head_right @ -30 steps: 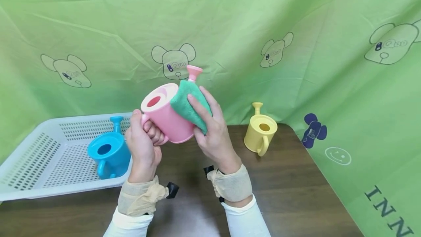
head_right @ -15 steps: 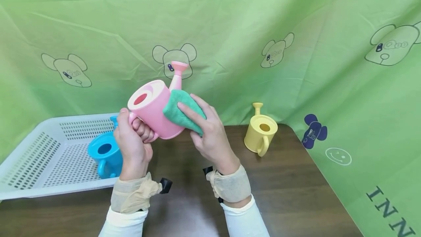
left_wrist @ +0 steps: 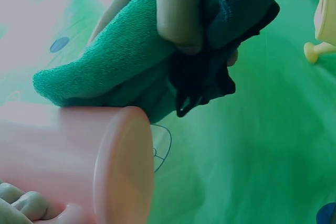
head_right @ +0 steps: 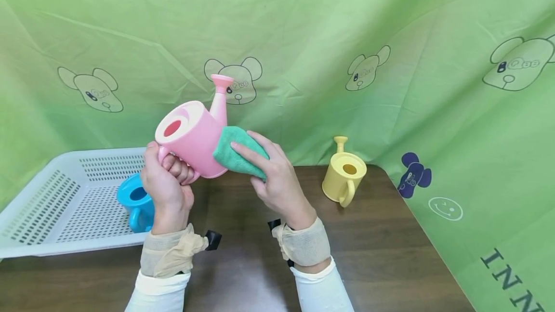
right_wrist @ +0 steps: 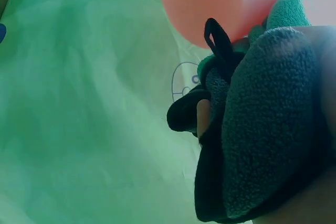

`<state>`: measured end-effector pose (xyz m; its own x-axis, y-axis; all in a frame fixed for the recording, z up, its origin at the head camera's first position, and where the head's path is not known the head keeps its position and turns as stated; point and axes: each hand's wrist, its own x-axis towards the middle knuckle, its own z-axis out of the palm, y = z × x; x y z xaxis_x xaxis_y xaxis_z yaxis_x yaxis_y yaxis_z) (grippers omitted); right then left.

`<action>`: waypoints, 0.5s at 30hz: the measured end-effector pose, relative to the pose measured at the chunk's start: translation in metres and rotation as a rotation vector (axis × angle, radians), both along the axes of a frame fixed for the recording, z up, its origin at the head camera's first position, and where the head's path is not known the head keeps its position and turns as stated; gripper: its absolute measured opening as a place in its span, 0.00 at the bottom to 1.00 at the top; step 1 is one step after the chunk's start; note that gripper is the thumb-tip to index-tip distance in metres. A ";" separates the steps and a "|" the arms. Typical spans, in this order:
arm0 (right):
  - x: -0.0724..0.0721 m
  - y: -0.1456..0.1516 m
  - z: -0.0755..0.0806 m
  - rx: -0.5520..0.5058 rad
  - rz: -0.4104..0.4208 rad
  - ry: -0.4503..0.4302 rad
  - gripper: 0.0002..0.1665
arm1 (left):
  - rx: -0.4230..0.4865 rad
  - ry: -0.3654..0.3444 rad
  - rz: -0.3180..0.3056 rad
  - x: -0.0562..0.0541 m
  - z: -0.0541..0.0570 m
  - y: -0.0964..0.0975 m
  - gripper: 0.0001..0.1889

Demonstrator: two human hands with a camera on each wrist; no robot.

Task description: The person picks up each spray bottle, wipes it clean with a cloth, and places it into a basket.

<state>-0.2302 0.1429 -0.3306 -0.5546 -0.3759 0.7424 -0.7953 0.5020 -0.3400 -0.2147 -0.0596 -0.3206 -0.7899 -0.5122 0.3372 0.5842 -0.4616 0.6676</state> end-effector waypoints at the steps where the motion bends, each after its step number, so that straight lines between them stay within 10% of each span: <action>1: 0.000 0.000 0.000 0.004 -0.002 -0.003 0.44 | 0.010 0.004 0.007 0.000 0.000 0.000 0.26; 15: 0.000 -0.001 0.000 0.025 -0.012 0.011 0.45 | 0.046 0.048 0.096 0.001 0.001 0.002 0.28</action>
<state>-0.2298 0.1419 -0.3310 -0.5513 -0.3878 0.7387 -0.7928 0.5193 -0.3190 -0.2142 -0.0577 -0.3195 -0.7200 -0.6005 0.3480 0.6581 -0.4316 0.6169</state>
